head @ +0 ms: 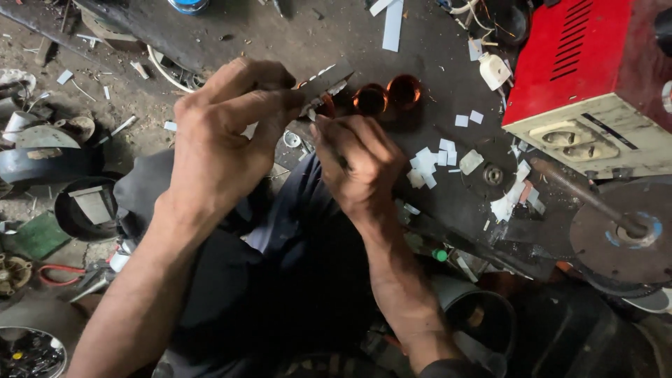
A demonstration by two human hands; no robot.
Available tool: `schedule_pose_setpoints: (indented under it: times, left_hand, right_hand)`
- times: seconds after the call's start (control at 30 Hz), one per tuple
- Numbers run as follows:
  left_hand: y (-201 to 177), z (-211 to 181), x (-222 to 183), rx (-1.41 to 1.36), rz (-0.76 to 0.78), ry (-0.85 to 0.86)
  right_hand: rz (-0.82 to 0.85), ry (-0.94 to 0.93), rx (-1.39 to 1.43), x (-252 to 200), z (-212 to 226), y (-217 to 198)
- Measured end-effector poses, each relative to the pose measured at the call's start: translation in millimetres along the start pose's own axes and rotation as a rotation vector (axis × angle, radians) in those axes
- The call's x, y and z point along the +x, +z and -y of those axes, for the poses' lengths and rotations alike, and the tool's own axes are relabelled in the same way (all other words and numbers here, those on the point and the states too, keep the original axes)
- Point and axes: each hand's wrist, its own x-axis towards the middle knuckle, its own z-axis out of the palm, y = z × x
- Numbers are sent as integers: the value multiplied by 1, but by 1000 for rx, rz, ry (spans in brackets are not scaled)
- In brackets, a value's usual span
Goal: Inserting copper wire coils into the slots of a motor stator core.
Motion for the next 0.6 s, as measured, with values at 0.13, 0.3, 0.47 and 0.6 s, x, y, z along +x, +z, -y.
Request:
schedule_pose_setpoints:
  times: [0.13, 0.3, 0.47, 0.6]
  left_hand:
    - [1, 0, -1, 10, 0, 7]
    - [0, -1, 0, -2, -3, 0]
    - [0, -2, 1, -14, -7, 6]
    - [0, -3, 1, -31, -9, 15]
  right_hand:
    - [29, 18, 12, -1, 0, -1]
    - [35, 32, 11, -2, -3, -1]
    - [50, 43, 20, -2, -4, -1]
    - [77, 64, 53, -4, -5, -2]
